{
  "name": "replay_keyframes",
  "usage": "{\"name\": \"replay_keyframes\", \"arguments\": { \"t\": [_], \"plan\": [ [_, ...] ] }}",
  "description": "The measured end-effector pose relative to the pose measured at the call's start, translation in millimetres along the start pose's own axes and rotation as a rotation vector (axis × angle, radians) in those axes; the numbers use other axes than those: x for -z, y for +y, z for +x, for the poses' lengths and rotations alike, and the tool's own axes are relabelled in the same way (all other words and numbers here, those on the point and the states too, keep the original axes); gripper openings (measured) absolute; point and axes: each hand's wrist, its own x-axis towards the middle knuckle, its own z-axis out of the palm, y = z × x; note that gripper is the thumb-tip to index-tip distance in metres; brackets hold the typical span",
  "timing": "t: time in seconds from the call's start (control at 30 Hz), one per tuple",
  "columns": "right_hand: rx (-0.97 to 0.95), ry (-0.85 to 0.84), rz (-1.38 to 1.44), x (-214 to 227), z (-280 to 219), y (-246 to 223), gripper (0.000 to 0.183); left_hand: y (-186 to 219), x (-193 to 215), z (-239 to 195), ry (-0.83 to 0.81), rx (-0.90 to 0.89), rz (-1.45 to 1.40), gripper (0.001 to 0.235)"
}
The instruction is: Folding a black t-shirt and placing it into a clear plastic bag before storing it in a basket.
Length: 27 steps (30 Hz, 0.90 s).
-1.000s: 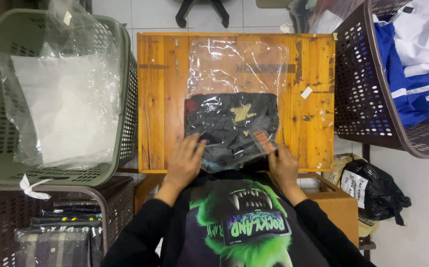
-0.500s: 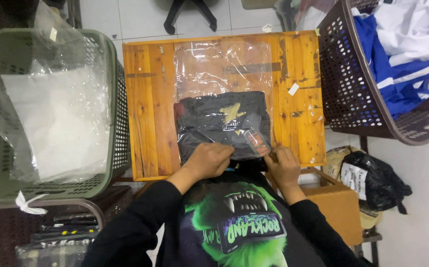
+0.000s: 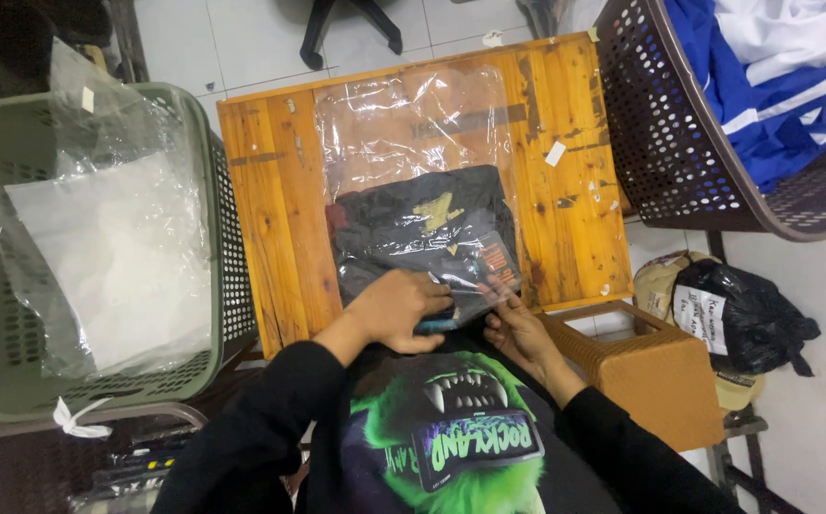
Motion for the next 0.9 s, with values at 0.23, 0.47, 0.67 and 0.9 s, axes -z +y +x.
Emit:
{"name": "replay_keyframes", "arguments": {
  "t": [0.23, 0.47, 0.67, 0.9],
  "plan": [
    [0.005, 0.181, 0.191, 13.2, 3.3, 15.6, 0.004, -48.3, -9.9, 37.2, -0.026, 0.271, 0.289, 0.045],
    [0.029, 0.468, 0.085, -4.4, -21.5, 11.3, 0.006, -72.3, -37.4, 35.1, -0.396, 0.661, 0.330, 0.048],
    [0.144, 0.446, 0.044, -10.2, -25.7, 17.9, 0.008, -77.3, -43.2, 34.7, -0.433, 0.668, 0.324, 0.049],
    [0.064, 0.319, 0.279, -18.4, -15.5, 15.9, 0.014, -80.9, -43.3, 32.4, -0.449, 0.666, 0.341, 0.048]
  ]
}}
